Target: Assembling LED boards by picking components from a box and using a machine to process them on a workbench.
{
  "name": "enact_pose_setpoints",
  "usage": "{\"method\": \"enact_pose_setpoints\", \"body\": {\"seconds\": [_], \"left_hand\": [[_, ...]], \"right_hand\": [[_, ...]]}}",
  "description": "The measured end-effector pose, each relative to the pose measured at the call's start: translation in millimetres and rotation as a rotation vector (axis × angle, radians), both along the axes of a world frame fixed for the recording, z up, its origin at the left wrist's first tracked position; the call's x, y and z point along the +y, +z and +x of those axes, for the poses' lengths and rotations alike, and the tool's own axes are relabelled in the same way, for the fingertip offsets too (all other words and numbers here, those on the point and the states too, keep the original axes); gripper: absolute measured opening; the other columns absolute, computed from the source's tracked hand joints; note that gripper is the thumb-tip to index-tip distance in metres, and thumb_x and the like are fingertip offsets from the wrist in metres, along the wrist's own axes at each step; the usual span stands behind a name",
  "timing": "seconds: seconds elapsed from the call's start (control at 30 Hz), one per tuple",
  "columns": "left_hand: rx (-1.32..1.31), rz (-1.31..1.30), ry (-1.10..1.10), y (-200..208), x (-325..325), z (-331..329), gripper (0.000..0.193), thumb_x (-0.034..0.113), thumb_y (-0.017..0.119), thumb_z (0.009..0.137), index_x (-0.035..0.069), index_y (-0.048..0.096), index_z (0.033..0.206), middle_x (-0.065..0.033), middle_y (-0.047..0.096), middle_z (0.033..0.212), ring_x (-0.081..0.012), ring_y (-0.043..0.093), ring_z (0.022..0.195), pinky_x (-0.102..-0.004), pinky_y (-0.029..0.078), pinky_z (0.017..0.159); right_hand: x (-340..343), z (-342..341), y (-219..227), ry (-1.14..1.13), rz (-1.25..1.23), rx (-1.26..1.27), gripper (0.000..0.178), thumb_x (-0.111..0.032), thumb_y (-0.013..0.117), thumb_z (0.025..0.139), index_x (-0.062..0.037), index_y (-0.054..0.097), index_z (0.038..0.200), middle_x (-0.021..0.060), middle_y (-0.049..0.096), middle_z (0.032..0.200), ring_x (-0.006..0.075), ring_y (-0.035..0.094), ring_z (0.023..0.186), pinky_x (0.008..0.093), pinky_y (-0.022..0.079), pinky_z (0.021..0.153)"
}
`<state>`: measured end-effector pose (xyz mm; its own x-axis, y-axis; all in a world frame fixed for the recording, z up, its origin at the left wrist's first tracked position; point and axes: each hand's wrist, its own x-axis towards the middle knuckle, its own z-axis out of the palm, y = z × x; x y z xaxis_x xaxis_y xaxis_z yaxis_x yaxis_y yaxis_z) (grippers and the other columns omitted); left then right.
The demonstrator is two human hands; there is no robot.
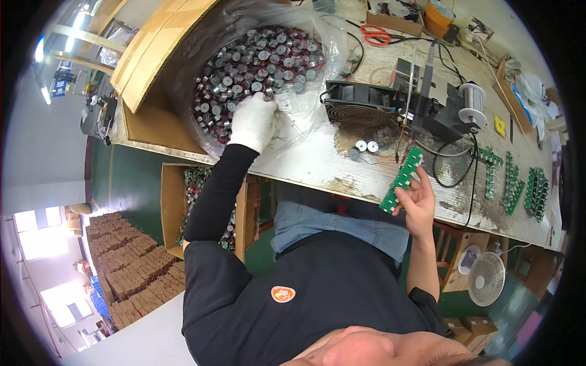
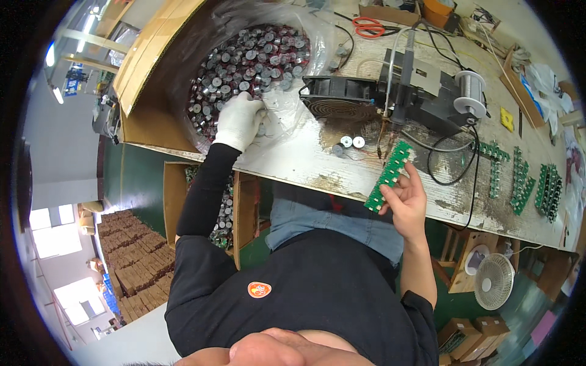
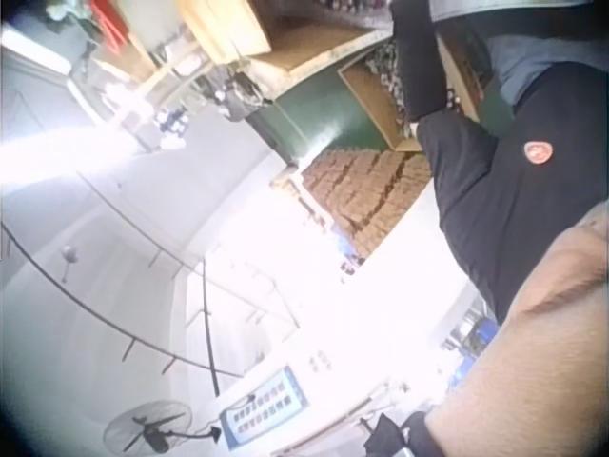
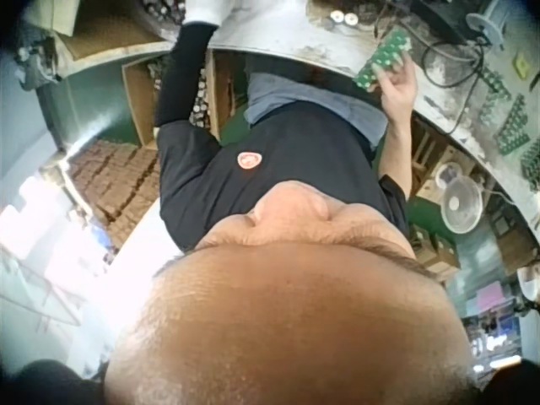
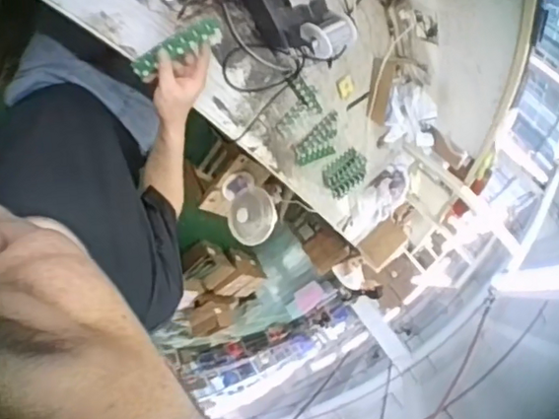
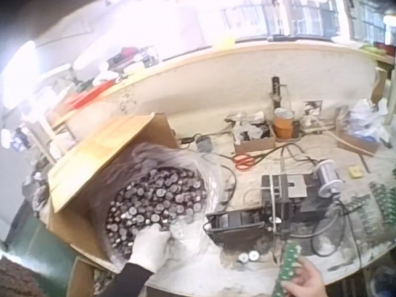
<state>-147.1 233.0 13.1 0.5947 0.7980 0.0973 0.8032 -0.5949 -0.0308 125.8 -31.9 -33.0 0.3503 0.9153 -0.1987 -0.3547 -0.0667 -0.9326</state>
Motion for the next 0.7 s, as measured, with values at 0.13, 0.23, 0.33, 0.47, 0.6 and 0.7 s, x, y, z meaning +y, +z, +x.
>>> {"method": "enact_pose_setpoints", "body": {"seconds": [0.13, 0.23, 0.33, 0.47, 0.6, 0.7], "left_hand": [[-0.109, -0.008, -0.009, 7.0, 2.5, -2.5, 0.010, 0.016, 0.066, 0.079, 0.009, 0.069, 0.085, -0.0129, 0.058, 0.087, -0.0324, 0.059, 0.081, -0.0421, 0.048, 0.070], [-0.457, 0.003, -0.013, 11.9, -7.6, -3.8, 0.012, 0.014, 0.067, 0.080, 0.005, 0.068, 0.087, -0.0129, 0.060, 0.092, -0.0310, 0.062, 0.085, -0.0389, 0.051, 0.074], [-0.812, -0.191, 0.062, 11.4, -20.4, -3.9, 0.013, 0.008, 0.063, 0.088, -0.003, 0.065, 0.094, -0.0112, 0.066, 0.083, -0.0194, 0.063, 0.072, -0.0272, 0.049, 0.066], [-1.109, -0.577, 0.170, -6.7, -43.0, 3.3, 0.021, 0.011, 0.059, 0.094, -0.007, 0.061, 0.103, -0.0034, 0.063, 0.081, -0.0066, 0.055, 0.069, -0.0209, 0.045, 0.063], [-1.045, -0.683, 0.190, -14.0, -81.8, 30.9, 0.015, 0.008, 0.061, 0.090, -0.006, 0.063, 0.096, -0.0017, 0.060, 0.075, -0.0063, 0.051, 0.064, -0.0206, 0.041, 0.058], [-0.984, -0.711, 0.185, -21.3, -108.1, 48.7, 0.016, 0.009, 0.062, 0.090, -0.006, 0.064, 0.095, -0.0003, 0.057, 0.073, -0.0061, 0.050, 0.065, -0.0213, 0.040, 0.059]], "right_hand": [[0.5, -0.1, 0.6, 0.006, 0.019, 0.016, 0.066, 0.008, 0.058, 0.086, 0.0030, 0.024, 0.142, 0.0170, 0.060, 0.106, 0.0118, 0.060, 0.068, 0.0223, 0.051, 0.047], [1.0, 0.3, 4.0, 0.015, -0.020, 0.008, 0.067, 0.007, 0.059, 0.086, 0.0029, 0.024, 0.142, 0.0172, 0.060, 0.106, 0.0123, 0.061, 0.069, 0.0224, 0.051, 0.047], [1.7, 0.4, 6.4, 0.013, -0.004, 0.006, 0.067, 0.007, 0.059, 0.086, 0.0030, 0.024, 0.142, 0.0172, 0.060, 0.106, 0.0128, 0.061, 0.070, 0.0224, 0.051, 0.047], [2.4, 0.1, 6.7, 0.005, -0.014, 0.013, 0.069, 0.008, 0.060, 0.085, 0.0042, 0.022, 0.143, 0.0187, 0.058, 0.109, 0.0131, 0.061, 0.070, 0.0228, 0.050, 0.048], [2.2, -0.6, 7.9, -0.003, -0.032, 0.022, 0.070, 0.007, 0.060, 0.085, 0.0044, 0.021, 0.143, 0.0175, 0.058, 0.106, 0.0136, 0.060, 0.069, 0.0235, 0.050, 0.048], [2.1, -4.0, 6.6, -0.011, -0.037, 0.027, 0.073, 0.006, 0.061, 0.085, 0.0033, 0.019, 0.144, 0.0172, 0.057, 0.107, 0.0138, 0.060, 0.072, 0.0232, 0.050, 0.049]]}}
